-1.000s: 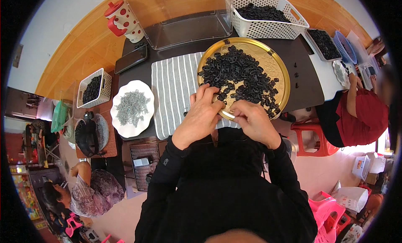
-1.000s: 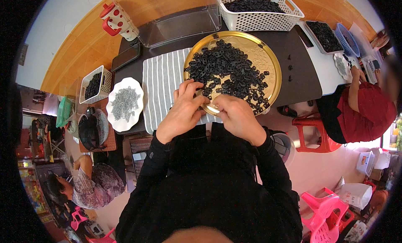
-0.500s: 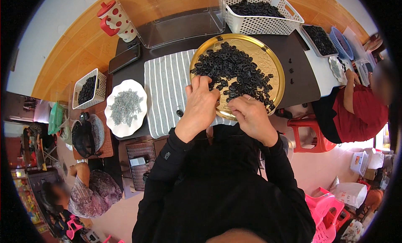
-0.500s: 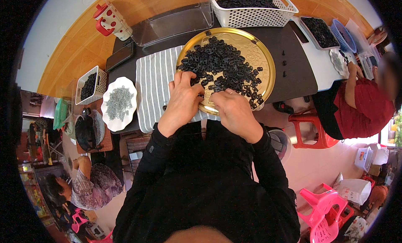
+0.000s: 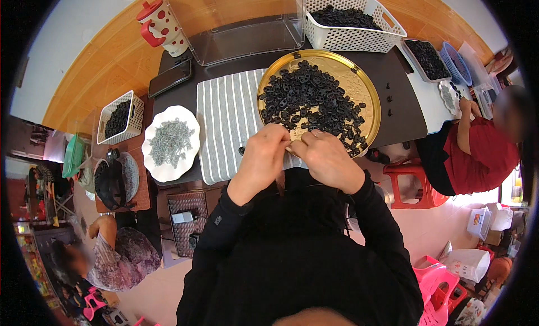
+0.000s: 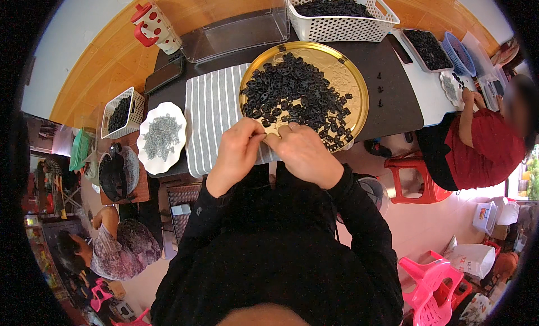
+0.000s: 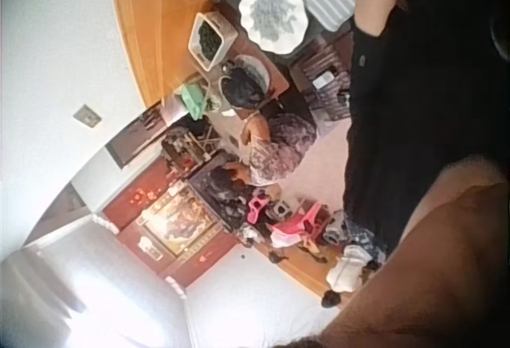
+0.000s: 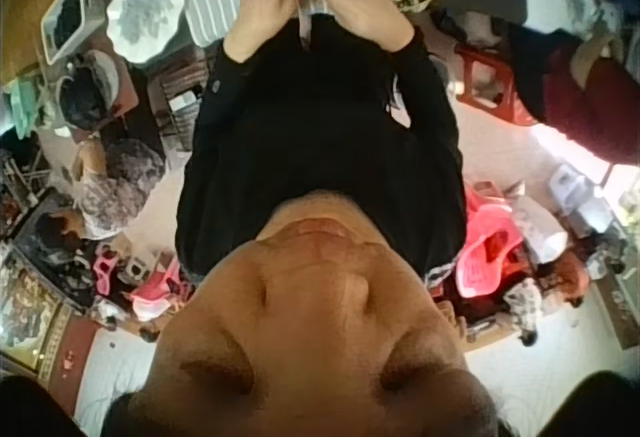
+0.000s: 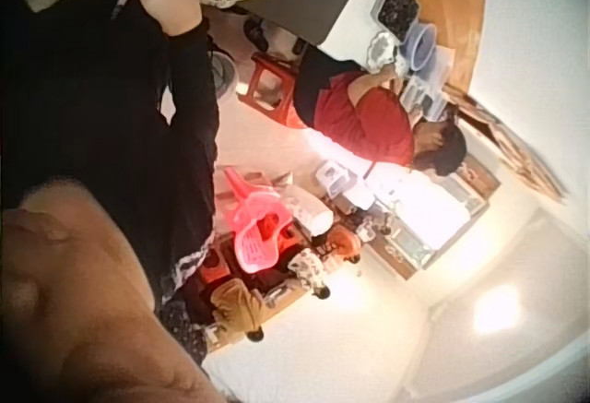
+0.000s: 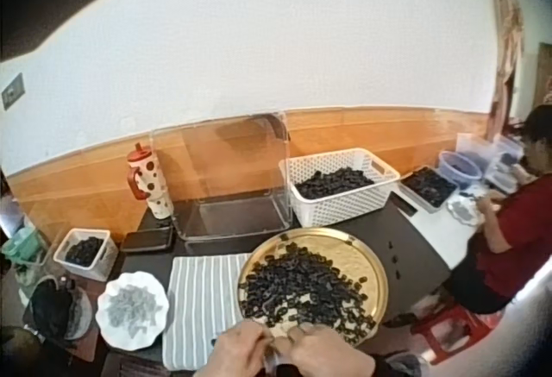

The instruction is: The person assembles plastic cord locks by joining small black components together by hand, repeatedly taking pieces from a tray and the tabletop. The person then picks up a piece of black fabric and lifts it.

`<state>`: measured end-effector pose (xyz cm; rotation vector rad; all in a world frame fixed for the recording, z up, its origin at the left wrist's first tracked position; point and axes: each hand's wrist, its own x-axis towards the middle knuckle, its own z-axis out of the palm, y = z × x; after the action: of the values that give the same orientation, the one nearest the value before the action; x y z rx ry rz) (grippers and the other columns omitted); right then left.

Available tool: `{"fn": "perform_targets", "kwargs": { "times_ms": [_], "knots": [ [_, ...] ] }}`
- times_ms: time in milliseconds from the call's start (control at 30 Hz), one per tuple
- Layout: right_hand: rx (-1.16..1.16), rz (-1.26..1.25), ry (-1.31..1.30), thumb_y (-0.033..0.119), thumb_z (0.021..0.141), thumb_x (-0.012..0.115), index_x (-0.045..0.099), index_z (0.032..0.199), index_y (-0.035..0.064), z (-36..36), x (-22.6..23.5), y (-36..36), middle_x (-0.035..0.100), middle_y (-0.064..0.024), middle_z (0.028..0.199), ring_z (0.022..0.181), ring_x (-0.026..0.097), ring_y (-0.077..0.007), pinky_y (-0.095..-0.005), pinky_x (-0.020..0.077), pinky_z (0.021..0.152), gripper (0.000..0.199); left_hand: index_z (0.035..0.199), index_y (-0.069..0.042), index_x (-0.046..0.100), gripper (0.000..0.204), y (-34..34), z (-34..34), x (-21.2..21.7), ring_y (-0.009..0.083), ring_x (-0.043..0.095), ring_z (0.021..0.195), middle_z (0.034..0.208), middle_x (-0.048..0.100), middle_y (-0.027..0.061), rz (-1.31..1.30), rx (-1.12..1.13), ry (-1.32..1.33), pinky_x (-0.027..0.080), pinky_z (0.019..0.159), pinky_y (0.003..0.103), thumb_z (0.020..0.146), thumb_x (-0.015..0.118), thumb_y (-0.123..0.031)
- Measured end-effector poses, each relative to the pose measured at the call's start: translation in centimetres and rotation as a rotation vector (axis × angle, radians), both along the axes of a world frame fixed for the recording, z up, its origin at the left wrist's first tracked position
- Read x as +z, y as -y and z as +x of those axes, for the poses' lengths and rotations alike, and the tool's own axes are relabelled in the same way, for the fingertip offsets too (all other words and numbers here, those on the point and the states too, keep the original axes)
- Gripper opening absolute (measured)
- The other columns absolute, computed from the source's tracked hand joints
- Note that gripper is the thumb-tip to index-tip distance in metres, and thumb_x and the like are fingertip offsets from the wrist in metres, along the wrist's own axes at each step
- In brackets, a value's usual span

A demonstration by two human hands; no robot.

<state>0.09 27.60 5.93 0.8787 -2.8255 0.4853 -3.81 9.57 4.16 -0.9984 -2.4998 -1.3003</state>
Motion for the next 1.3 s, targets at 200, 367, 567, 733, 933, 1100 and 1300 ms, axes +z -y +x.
{"fn": "perform_targets", "kwargs": {
  "times_ms": [200, 367, 567, 733, 933, 1100, 1300],
  "knots": [
    [-0.103, -0.299, -0.034, -0.004, 0.075, 0.056, 0.059, 0.09, -0.0004, -0.3, -1.6, -0.7, 0.054, -0.0158, 0.081, 0.078, 0.057, -0.0357, -0.0406, 0.0472, 0.069, 0.016, 0.1, 0.003, 0.069, 0.018, 2.3, 1.3, -1.8, 0.0095, 0.056, 0.071, 0.088, 0.061, 0.0054, 0.577, -0.032, 0.564, 0.046, 0.064, 0.021, 0.088, 0.058, 0.009],
    [-0.195, -0.84, 0.148, -0.009, 0.083, 0.056, 0.062, 0.094, -0.0013, -0.1, -1.4, 0.3, 0.057, -0.0078, 0.085, 0.071, 0.058, -0.0163, -0.0259, 0.0453, 0.065, 0.015, 0.107, 0.003, 0.068, 0.022, 3.1, 1.9, -2.7, 0.011, 0.061, 0.077, 0.092, 0.065, 0.0071, 0.699, -0.061, 0.677, 0.048, 0.065, 0.022, 0.088, 0.057, 0.009],
    [-0.1, -1.096, 0.373, -0.008, 0.086, 0.059, 0.062, 0.092, -0.002, 0.5, -1.5, 3.6, 0.061, -0.0043, 0.085, 0.077, 0.057, -0.0093, -0.0224, 0.0452, 0.069, 0.009, 0.116, 0.002, 0.063, 0.029, 3.2, 2.7, -2.3, 0.0128, 0.066, 0.079, 0.093, 0.069, 0.0092, 0.794, -0.014, 0.789, 0.051, 0.062, 0.022, 0.088, 0.06, 0.009],
    [-0.121, -1.051, 0.331, -0.006, 0.087, 0.059, 0.062, 0.092, -0.0017, 0.4, -1.9, 4.3, 0.061, -0.0047, 0.084, 0.075, 0.057, -0.0104, -0.0233, 0.0445, 0.067, 0.007, 0.115, 0.004, 0.061, 0.027, 3.8, 2.9, -2.0, 0.0113, 0.065, 0.074, 0.091, 0.068, 0.0072, 0.842, 0.011, 0.834, 0.051, 0.059, 0.021, 0.089, 0.06, 0.008],
    [-0.076, -0.936, 0.266, -0.005, 0.086, 0.059, 0.061, 0.09, -0.0019, 0.1, -1.8, 4.7, 0.058, -0.0073, 0.08, 0.071, 0.056, -0.0158, -0.0264, 0.0439, 0.064, 0.006, 0.111, 0.004, 0.062, 0.023, 4.0, 3.0, -2.1, 0.0104, 0.065, 0.071, 0.088, 0.067, 0.0073, 0.848, 0.05, 0.835, 0.05, 0.056, 0.02, 0.088, 0.062, 0.007],
    [-0.077, -0.91, 0.266, -0.004, 0.086, 0.059, 0.058, 0.088, -0.0017, 0.1, -1.8, 4.7, 0.057, -0.009, 0.077, 0.068, 0.056, -0.0195, -0.0289, 0.0431, 0.061, 0.003, 0.106, 0.003, 0.062, 0.018, 4.0, 3.3, -1.7, 0.009, 0.063, 0.07, 0.085, 0.067, 0.006, 0.859, 0.058, 0.828, 0.05, 0.057, 0.02, 0.088, 0.062, 0.007],
    [-0.086, -0.779, 0.24, -0.001, 0.088, 0.059, 0.056, 0.083, -0.0021, 0.2, -2.0, 5.1, 0.054, -0.0092, 0.073, 0.065, 0.054, -0.0186, -0.0289, 0.042, 0.06, 0.005, 0.101, 0.003, 0.063, 0.015, 3.3, 4.5, -2.4, 0.011, 0.063, 0.069, 0.084, 0.067, 0.0074, 0.934, 0.14, 0.735, 0.052, 0.057, 0.022, 0.087, 0.064, 0.007]
  ]
}}
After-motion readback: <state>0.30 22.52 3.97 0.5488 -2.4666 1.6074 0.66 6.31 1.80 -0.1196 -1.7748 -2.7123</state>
